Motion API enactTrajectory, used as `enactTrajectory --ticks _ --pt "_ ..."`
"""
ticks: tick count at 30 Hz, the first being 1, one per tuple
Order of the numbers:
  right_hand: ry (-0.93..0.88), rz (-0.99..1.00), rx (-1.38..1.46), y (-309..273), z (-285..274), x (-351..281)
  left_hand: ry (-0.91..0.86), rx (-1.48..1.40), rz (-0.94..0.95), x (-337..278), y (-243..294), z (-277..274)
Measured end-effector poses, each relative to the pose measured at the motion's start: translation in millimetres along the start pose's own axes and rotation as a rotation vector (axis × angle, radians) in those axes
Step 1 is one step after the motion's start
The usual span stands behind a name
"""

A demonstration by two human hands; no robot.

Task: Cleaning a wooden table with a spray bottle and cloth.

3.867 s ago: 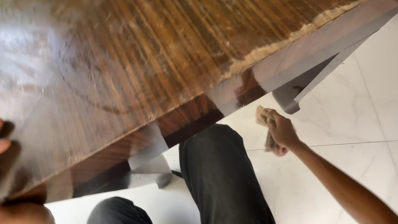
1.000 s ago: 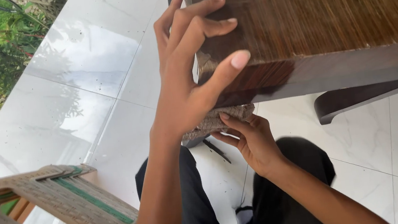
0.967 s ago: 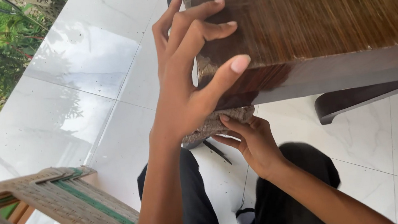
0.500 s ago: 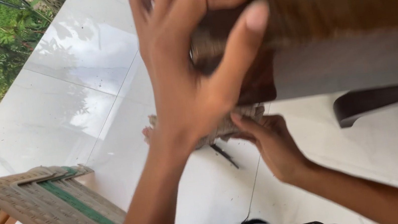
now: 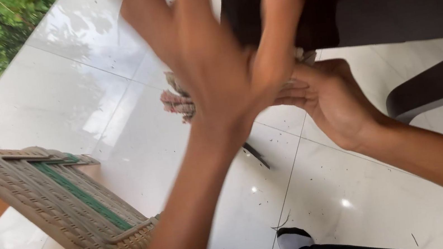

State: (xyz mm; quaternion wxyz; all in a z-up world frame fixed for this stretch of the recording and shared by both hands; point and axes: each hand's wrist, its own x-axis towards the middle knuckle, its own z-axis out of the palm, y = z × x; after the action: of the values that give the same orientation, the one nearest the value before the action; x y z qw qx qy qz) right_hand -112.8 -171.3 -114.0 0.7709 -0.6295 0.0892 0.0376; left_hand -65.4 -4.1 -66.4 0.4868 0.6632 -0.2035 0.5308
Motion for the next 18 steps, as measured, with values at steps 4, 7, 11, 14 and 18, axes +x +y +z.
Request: enactTrajectory --ticks 4,7,11,14,18 --pt "-0.053 -0.106 -0.161 -7 9 3 0.191 -0.074 -0.149 -88 -20 -13" --pt "-0.070 -0.155 -0.095 20 1 6 0.142 -0.117 -0.271 -130 -42 -7" --pt "-0.065 -0.192 -0.083 68 -14 19 -0.041 -0.134 -0.477 -170 -73 4" --pt "0.060 0.058 -0.150 87 -11 19 -0.079 -0.046 -0.536 -209 -84 7" --pt "0.067 -0.053 -0.253 62 -19 19 -0.012 -0.068 -0.489 -181 -72 7"
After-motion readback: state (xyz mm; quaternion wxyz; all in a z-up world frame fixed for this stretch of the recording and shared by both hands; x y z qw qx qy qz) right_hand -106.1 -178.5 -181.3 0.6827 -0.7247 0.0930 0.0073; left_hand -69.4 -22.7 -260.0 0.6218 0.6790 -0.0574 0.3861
